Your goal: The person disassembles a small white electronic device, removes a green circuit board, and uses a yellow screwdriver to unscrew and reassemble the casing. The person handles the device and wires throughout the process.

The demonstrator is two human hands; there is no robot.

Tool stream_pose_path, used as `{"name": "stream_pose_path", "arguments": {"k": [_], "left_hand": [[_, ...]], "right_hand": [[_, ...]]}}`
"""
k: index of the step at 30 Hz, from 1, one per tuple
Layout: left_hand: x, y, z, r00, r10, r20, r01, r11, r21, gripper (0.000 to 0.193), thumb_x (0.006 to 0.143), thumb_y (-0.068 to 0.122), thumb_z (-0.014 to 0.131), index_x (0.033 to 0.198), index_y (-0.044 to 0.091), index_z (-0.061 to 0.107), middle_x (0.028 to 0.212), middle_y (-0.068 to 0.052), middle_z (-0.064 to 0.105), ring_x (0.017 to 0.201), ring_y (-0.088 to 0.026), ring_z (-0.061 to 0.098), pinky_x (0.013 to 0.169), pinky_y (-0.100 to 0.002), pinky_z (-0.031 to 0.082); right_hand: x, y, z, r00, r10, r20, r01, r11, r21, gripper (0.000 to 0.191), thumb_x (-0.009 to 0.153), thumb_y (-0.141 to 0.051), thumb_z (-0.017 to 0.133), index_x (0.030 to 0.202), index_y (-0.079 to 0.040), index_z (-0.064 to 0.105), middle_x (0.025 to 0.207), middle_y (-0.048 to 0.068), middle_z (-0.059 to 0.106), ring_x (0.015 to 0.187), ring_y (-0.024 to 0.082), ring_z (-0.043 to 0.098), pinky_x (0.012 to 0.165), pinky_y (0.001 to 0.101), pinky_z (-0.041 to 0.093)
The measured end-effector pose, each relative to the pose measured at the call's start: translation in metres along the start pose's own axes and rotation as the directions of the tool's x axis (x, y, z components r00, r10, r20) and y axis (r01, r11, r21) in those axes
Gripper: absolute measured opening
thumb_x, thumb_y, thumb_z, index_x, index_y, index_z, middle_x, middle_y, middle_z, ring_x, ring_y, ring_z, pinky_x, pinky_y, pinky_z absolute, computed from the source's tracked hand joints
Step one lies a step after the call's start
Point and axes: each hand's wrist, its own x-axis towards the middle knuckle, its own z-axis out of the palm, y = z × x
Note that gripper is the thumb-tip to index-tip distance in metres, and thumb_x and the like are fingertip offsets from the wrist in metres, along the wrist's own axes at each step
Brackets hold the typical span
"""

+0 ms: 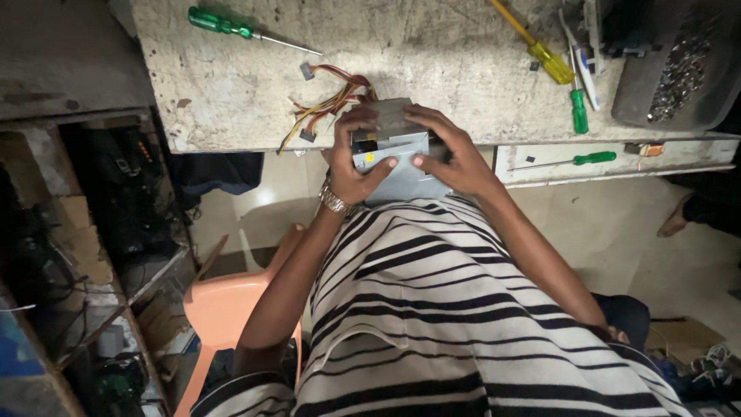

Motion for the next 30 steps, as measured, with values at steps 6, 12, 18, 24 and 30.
{"name": "stream_pose_path", "arguments": {"k": [6,12,18,24,30], "left_hand": [[-0.006,-0.005,0.001,0.997,-0.06,-0.038,0.06,0.998,0.003,0.051,0.082,0.016,0.088,0.117,0.004,0.054,0.119,-0.015,0.063,0.115,-0.026,0.063,0.104,-0.039,0.052],[-0.008,-0.007,-0.003,0.999,0.028,-0.043,-0.029,0.999,-0.021,0.035,0.091,0.026,0.073,0.109,0.002,0.055,0.112,-0.015,0.061,0.107,-0.028,0.061,0.098,-0.039,0.05],[-0.001,-0.012,-0.007,0.997,-0.053,-0.056,0.05,0.998,-0.039,0.025,0.103,0.024,0.056,0.093,0.001,0.055,0.1,-0.014,0.065,0.093,-0.025,0.062,0.086,-0.036,0.049],[0.001,-0.011,-0.013,0.993,-0.117,0.002,0.116,0.993,0.025,0.02,0.103,0.016,0.056,0.092,-0.001,0.057,0.097,-0.014,0.066,0.086,-0.025,0.062,0.079,-0.036,0.049],[0.004,0.03,-0.023,0.935,0.172,0.31,-0.311,0.818,0.483,0.031,0.093,0.016,0.066,0.123,0.005,0.066,0.125,-0.014,0.064,0.118,-0.036,0.058,0.104,-0.048,0.05]], "right_hand": [[0.0,0.0,0.0,1.0,-0.011,0.014,0.011,1.0,-0.003,0.058,0.089,-0.016,0.076,0.143,-0.006,0.057,0.155,0.019,0.052,0.149,0.035,0.046,0.125,0.0446,0.035],[-0.001,-0.011,0.002,0.999,-0.008,0.044,0.012,0.995,-0.098,0.056,0.089,-0.018,0.076,0.141,-0.006,0.057,0.153,0.017,0.053,0.147,0.035,0.048,0.122,0.0438,0.038],[-0.004,-0.009,0.003,0.991,0.11,0.079,-0.103,0.991,-0.091,0.047,0.102,-0.025,0.058,0.145,-0.009,0.053,0.157,0.017,0.05,0.149,0.034,0.047,0.122,0.0427,0.037],[-0.006,0.001,0.002,0.971,0.129,0.2,-0.129,0.992,-0.016,0.063,0.098,-0.027,0.057,0.156,-0.011,0.038,0.168,0.018,0.031,0.159,0.037,0.027,0.128,0.0477,0.025],[-0.01,-0.001,-0.011,0.956,0.022,0.293,0.007,0.995,-0.098,0.105,0.077,-0.026,0.078,0.161,-0.01,0.018,0.17,0.023,0.013,0.158,0.041,0.017,0.127,0.0477,0.023]]}}
